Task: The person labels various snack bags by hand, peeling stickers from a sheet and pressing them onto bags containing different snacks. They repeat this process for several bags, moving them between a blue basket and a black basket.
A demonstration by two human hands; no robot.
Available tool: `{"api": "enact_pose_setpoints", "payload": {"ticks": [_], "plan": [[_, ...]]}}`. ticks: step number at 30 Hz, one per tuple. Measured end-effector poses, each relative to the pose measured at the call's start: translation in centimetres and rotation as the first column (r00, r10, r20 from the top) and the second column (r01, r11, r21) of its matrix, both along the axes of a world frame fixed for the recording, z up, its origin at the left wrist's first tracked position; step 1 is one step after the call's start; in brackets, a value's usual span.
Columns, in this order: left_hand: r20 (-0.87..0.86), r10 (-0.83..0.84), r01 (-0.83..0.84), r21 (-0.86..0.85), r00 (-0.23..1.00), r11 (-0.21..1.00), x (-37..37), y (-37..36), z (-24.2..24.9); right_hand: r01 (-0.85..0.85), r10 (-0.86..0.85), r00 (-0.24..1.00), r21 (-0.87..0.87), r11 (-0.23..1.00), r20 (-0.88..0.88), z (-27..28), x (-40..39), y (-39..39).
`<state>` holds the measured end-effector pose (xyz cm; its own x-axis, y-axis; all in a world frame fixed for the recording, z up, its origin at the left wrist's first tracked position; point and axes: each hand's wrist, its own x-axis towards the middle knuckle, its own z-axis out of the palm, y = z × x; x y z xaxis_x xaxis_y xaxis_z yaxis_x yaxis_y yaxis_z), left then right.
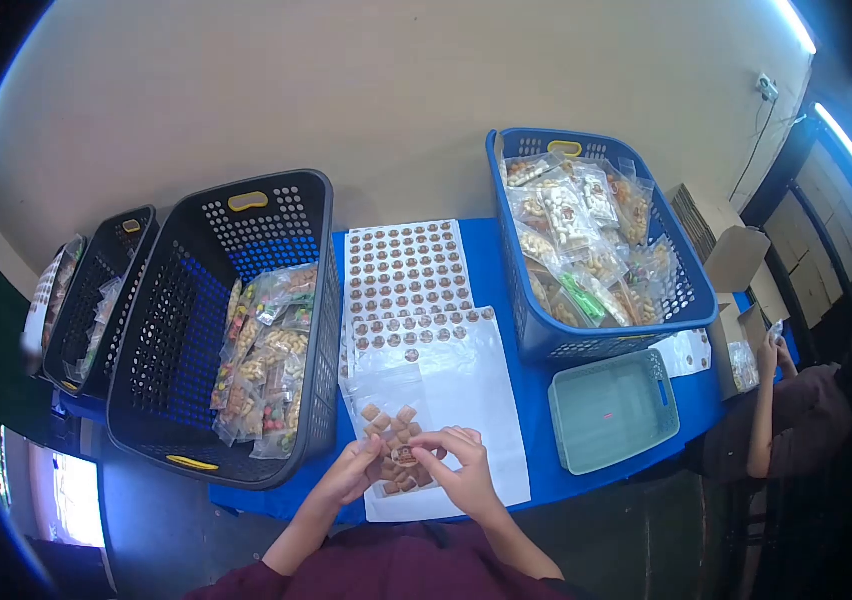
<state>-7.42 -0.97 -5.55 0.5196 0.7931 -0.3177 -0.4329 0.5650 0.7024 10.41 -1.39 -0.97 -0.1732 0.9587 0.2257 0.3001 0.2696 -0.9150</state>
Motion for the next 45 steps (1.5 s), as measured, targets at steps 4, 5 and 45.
{"api": "enact_pose_setpoints", "payload": {"ticks": [4, 5, 45], "plan": [[-0.032, -0.062, 0.063, 0.021, 0.998, 0.998, -0.2, -0.4, -0.6, 0.078, -0.077, 0.995, -0.006, 0.997, 0.06, 0.5, -0.8, -0.2], [-0.031, -0.069, 0.07, 0.021, 0.997, 0.997, -0.2, -0.4, -0.6, 0.092, -0.091, 0.994, -0.012, 0.996, 0.062, 0.3, -0.8, -0.2], [-0.178, 0.012, -0.01, 0.01, 0.984, 1.0, -0.8, -1.2, -2.7, 0.093, -0.118, 0.98, -0.157, 0.983, -0.158, -2.3, -2.0, -0.5]]}}
